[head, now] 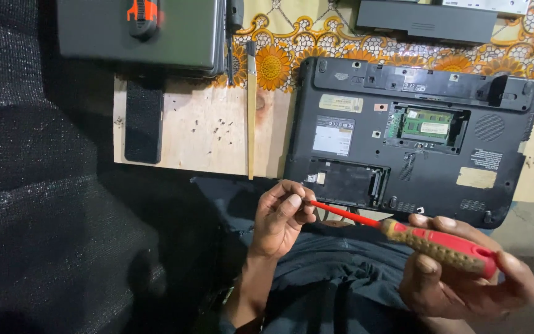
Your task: The person uses a screwdriver to remove screws from the bottom panel of a laptop. They then flip the laptop over and continue to unscrew additional screws from the underside, placing the removed screws on the table.
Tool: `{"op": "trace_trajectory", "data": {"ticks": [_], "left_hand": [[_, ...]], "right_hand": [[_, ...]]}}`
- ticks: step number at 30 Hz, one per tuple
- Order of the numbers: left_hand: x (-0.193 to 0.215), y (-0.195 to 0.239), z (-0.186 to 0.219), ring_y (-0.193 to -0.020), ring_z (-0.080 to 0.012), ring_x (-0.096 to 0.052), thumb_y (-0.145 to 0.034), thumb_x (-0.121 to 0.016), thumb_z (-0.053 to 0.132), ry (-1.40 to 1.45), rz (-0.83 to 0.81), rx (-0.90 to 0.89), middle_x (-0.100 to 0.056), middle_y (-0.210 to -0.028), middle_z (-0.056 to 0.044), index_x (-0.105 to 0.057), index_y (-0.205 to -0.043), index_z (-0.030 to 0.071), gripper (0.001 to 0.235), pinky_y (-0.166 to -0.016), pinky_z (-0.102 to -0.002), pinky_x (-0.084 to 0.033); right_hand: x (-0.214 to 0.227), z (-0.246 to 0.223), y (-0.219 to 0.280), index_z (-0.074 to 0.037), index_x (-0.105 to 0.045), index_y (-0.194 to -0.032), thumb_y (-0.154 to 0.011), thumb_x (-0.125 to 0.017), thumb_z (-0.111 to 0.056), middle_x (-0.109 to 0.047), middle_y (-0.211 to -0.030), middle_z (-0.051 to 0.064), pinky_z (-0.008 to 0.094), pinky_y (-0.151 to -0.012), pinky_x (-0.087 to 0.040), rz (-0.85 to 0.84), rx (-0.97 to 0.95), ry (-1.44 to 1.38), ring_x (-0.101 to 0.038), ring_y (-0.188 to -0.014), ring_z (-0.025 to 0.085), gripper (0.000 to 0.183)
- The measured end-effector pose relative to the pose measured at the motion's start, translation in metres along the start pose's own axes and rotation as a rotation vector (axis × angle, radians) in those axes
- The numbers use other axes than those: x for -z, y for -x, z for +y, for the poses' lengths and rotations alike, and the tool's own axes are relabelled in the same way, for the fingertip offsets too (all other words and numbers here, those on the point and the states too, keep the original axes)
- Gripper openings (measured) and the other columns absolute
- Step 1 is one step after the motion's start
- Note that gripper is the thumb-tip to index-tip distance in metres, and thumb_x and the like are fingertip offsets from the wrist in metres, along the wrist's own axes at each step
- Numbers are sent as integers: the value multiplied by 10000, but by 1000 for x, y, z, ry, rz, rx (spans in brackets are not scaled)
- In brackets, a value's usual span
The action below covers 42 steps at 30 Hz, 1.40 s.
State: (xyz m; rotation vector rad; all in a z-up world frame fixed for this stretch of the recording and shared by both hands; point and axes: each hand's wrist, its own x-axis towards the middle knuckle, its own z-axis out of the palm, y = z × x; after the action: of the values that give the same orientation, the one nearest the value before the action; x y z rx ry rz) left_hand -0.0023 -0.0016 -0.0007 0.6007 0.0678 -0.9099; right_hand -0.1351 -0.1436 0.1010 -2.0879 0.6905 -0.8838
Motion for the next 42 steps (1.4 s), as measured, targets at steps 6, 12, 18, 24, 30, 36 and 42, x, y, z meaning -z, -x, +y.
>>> {"op": "trace_trajectory", "data": {"ticks": [6,12,18,24,30,36,42], "left_hand": [[-2,-1,-6,-808,-168,-652,-959,-608,87,-100,42,-78,-635,-966,-135,-601,-1031,10,106,-722,-267,-619],[-9,-4,-8,-778,-143,-629,-938,-627,128,-182,119,-192,-611,-943,-122,-586,-986,22,124,-692,-254,-613],[-8,-6,-3,-723,-156,-655,-937,-640,171,-160,123,-186,-620,-894,-133,-578,-966,22,164,-694,-287,-617],[-12,-10,3,-752,-205,-670,-959,-572,133,-220,136,-279,-656,-927,-161,-569,-1023,25,125,-681,-303,-625],[-12,-11,2,-781,-219,-672,-956,-567,121,-240,150,-267,-659,-959,-156,-562,-1061,10,152,-672,-322,-627],[-11,-10,-1,-750,-194,-659,-949,-595,169,-282,145,-240,-671,-940,-145,-587,-1019,36,151,-662,-298,-603],[-11,-14,-1,-770,-208,-680,-964,-565,137,-233,142,-238,-661,-966,-154,-564,-1058,17,153,-692,-328,-625]], "right_hand": [[-18,14,-1,-131,-222,-1332,-952,-536,-80,-494,-1143,336,555,-973,-578,129,11,-156,-582,-970,409,496],[-23,24,-1,-107,-255,-1302,-930,-560,-105,-508,-1049,323,476,-840,-605,241,33,-272,-574,-932,344,481],[-7,41,22,154,-499,-1176,-739,-642,31,-586,-1192,324,421,-1100,-515,37,-391,-700,-644,-1115,387,476],[-30,39,5,-152,-286,-1267,-819,-650,-84,-564,-1090,289,532,-899,-636,160,87,-408,-654,-965,367,582],[-36,32,-4,-143,-261,-1240,-870,-587,-108,-514,-1072,330,566,-873,-627,195,34,-407,-599,-952,353,494],[-35,35,-4,-169,-245,-1231,-879,-591,-134,-521,-1081,285,539,-882,-618,164,4,-369,-599,-962,342,495],[-39,40,-5,-170,-277,-1254,-907,-579,-143,-501,-1067,289,574,-900,-610,176,-46,-413,-581,-992,352,460]]}}
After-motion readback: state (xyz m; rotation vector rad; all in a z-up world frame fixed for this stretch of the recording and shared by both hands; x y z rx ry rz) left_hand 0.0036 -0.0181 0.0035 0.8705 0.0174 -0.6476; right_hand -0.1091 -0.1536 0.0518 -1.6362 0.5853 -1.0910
